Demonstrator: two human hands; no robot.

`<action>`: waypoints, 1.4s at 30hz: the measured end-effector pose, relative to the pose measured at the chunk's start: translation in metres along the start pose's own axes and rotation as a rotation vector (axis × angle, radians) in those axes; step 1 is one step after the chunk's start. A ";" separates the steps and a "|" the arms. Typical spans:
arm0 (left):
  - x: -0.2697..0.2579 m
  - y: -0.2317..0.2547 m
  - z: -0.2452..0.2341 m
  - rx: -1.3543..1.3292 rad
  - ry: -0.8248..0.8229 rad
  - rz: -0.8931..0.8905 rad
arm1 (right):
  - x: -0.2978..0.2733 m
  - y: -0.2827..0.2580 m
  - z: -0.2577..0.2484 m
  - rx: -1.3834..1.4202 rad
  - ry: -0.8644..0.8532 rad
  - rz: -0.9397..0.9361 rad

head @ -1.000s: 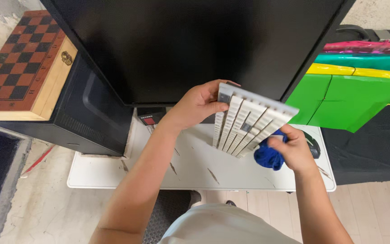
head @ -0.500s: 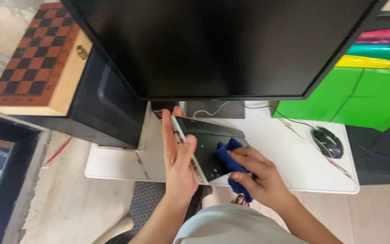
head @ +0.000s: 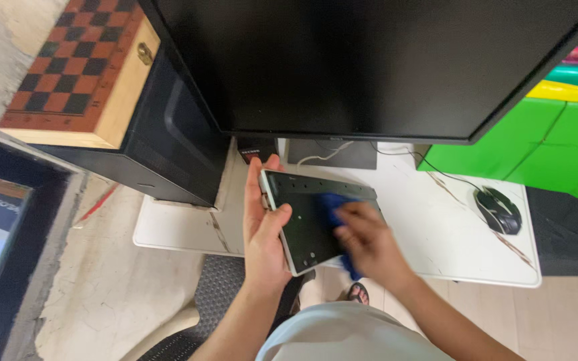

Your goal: The person wipes a desk, chair, keyboard, monitor, and chessboard using a blue cloth. They move items aside to reach surfaces, wipe different sides of objects, and place items back after cleaning.

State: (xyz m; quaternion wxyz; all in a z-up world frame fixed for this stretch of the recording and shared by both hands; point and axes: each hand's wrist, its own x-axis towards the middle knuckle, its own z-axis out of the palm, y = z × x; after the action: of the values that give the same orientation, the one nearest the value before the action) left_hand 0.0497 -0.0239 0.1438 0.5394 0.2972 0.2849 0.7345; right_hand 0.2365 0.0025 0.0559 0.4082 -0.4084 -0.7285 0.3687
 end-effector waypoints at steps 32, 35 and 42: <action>0.012 0.010 -0.033 0.097 0.042 -0.072 | 0.043 0.082 0.030 -0.133 0.212 0.205; 0.012 0.009 -0.034 0.090 0.039 -0.056 | 0.039 0.091 0.047 -0.050 0.135 0.057; 0.013 0.012 -0.037 0.133 0.066 -0.060 | 0.046 0.214 0.028 -0.250 0.213 0.275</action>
State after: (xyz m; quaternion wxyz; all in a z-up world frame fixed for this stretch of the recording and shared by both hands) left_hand 0.0115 -0.0184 0.1302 0.5305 0.2993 0.3593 0.7070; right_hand 0.2591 0.1224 -0.1273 0.3749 -0.5881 -0.6587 0.2824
